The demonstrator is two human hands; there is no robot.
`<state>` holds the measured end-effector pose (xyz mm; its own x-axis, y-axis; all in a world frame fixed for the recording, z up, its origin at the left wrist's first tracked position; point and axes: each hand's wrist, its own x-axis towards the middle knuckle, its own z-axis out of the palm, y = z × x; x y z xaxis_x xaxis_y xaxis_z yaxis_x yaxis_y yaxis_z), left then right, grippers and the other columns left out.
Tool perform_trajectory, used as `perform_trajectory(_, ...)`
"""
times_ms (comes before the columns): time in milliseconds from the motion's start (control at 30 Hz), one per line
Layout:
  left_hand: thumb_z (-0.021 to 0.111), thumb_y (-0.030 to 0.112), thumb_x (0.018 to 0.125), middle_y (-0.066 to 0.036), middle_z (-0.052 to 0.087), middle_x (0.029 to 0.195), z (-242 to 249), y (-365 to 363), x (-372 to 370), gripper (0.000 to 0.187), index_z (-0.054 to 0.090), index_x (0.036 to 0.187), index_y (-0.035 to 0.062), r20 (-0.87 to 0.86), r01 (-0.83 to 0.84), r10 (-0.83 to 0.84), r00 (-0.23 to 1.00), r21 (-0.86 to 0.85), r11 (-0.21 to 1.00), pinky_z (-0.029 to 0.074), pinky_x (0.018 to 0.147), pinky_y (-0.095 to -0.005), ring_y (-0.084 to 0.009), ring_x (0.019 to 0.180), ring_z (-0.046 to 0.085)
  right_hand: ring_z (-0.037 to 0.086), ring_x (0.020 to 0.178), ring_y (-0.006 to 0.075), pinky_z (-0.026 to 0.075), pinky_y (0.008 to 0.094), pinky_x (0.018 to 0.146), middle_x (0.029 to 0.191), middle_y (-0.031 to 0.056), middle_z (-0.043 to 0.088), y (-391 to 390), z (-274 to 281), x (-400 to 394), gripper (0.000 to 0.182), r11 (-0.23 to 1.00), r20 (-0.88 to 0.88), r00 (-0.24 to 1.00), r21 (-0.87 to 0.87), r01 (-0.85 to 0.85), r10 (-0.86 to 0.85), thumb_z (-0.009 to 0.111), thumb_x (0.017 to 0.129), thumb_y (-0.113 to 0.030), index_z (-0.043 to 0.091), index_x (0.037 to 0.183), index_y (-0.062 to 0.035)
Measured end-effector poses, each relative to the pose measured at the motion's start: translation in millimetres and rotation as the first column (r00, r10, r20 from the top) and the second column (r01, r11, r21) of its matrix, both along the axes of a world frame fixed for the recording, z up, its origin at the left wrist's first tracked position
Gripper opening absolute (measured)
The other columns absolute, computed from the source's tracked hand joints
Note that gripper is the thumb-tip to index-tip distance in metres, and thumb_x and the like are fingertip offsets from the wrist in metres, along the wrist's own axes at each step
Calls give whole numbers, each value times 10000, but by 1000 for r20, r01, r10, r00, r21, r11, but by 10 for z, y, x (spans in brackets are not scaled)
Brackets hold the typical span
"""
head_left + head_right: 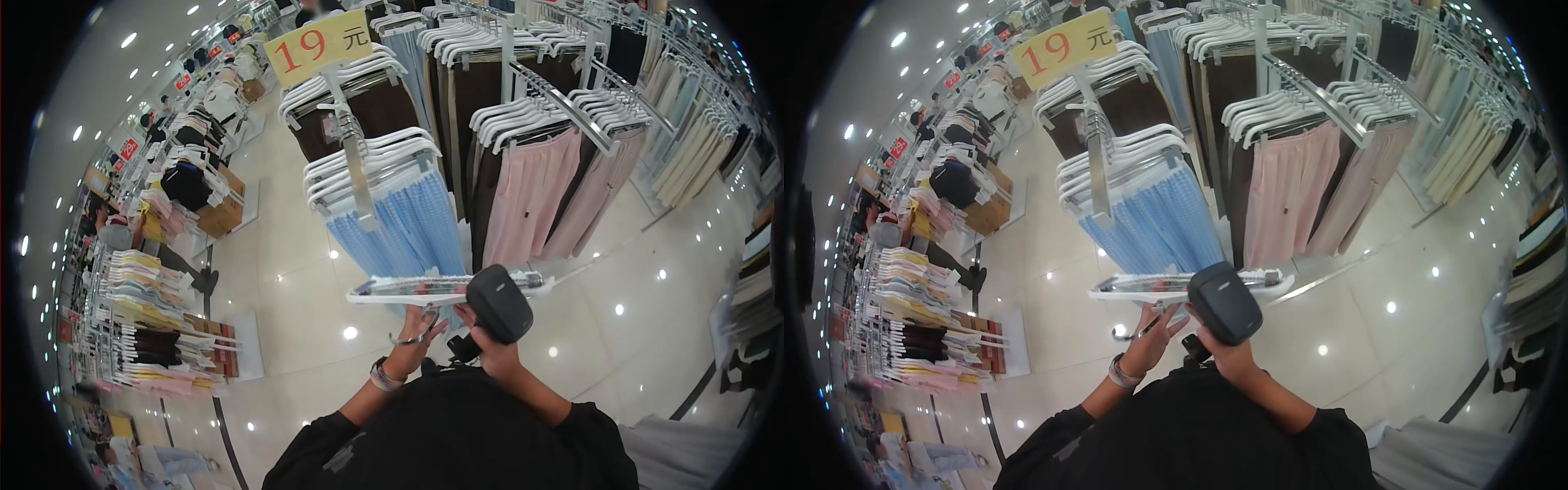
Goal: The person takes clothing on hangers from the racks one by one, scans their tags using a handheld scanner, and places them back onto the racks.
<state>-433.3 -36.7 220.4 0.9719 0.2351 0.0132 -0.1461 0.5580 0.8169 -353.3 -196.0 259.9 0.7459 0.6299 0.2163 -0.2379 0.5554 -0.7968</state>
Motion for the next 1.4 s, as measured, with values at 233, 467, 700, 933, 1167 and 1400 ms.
perform_trajectory(233, 717, 322, 796, -45, -57, 1565, 432, -891, 377, 1105, -137, 1491, 230, 85, -191, 189, 978, 20, 981, 261, 1106, -483, -312, 1425, 125, 440, 1260, 273, 351, 363, 1035, 1328, 143, 483, -653, 130, -32, 592, 945, 692, 700, -317, 80, 174, 691, 832, -183, 427, 1342, -37)
perform_trajectory(467, 490, 334, 791, -78, 46, 1542, 493, -1156, 558, 926, -105, 1500, 282, 204, -410, 425, 882, -112, 905, 278, 1073, -523, -309, 1329, 306, 513, 1186, 241, 386, 350, 1012, 1289, 147, 517, -1225, -69, -110, 665, 901, 449, 810, -380, -208, 377, 726, 788, -172, 407, 1346, -4)
perform_trajectory(700, 384, 390, 789, -95, 140, 1545, 776, -854, 318, 873, -71, 1515, 224, 153, -213, 198, 968, 84, 973, 250, 1081, -450, -287, 1355, 287, 578, 1123, 250, 448, 350, 952, 1212, 159, 588, -2029, -135, -99, 551, 831, 506, 744, -544, -118, 437, 738, 757, -166, 533, 1244, -8)
perform_trajectory(933, 440, 474, 738, -101, 214, 1519, 1051, -753, -34, 937, 42, 1525, 157, 20, 68, -68, 997, -12, 998, 258, 1062, -372, -244, 1295, 347, 523, 1191, 251, 381, 383, 1036, 1231, 114, 585, -1921, -73, -139, 463, 817, 610, 719, -567, 102, 333, 732, 762, -89, 586, 1200, -53)
perform_trajectory(1167, 407, 621, 809, -150, 221, 1517, 889, -626, -143, 953, 74, 1508, 65, 185, 194, -147, 972, -271, 943, 265, 1098, -349, -264, 1344, 317, 386, 1321, 230, 288, 336, 1086, 1445, 130, 368, -1185, 378, -499, 827, 838, 390, 762, -415, -355, 516, 737, 775, -153, 272, 1442, -4)
perform_trajectory(1400, 194, 789, 827, -201, 213, 1517, 844, -481, -550, 991, 99, 1506, 73, 127, 62, -4, 992, -458, 887, 224, 1121, -405, -331, 1358, 293, 421, 1296, 217, 315, 322, 1073, 1485, 132, 326, -704, 590, -954, 755, 818, 366, 765, -459, -346, 529, 694, 813, -103, 284, 1435, 13)
